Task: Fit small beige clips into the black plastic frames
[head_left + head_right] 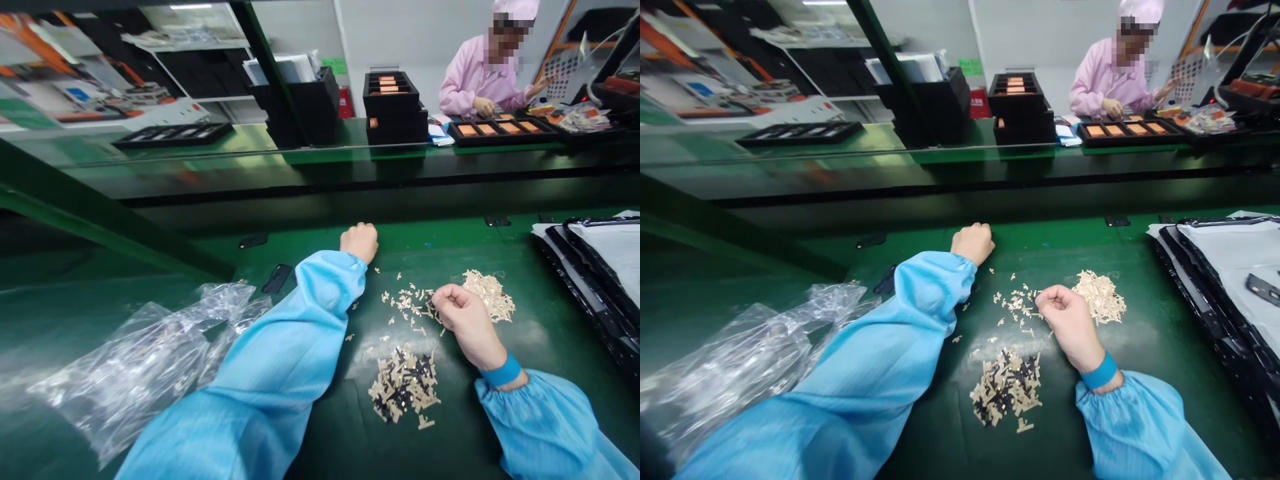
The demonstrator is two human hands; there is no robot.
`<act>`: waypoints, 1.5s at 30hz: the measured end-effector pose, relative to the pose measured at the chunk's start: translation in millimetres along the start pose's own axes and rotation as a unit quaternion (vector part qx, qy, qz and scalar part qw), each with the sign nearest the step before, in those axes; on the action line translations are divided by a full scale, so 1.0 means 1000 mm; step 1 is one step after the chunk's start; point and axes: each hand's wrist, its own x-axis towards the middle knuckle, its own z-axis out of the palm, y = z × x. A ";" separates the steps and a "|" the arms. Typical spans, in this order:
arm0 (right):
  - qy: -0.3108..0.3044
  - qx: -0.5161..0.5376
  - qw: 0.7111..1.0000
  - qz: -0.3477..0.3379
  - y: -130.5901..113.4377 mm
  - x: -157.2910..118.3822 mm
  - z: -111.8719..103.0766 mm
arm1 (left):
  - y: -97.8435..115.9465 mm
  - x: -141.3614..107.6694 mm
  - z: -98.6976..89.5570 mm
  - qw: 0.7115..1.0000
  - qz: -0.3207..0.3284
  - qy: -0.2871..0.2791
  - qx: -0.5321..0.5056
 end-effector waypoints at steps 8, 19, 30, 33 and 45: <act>-0.005 -0.039 0.999 -0.025 0.003 0.000 0.002 | -0.011 -0.042 -0.009 0.937 0.014 -0.001 -0.348; 0.007 -0.169 0.982 -0.078 0.008 -0.007 0.004 | 0.027 -0.127 0.023 0.758 -0.017 -0.134 -0.639; -0.020 -0.244 0.967 -0.073 0.005 -0.016 0.008 | 0.027 -0.130 0.024 0.746 -0.003 -0.112 -0.657; -0.017 -0.250 0.966 -0.069 0.005 -0.016 0.009 | 0.026 -0.130 0.025 0.742 0.007 -0.105 -0.662; -0.004 -0.266 0.961 -0.069 0.005 -0.016 0.010 | 0.027 -0.132 0.029 0.745 0.018 -0.089 -0.661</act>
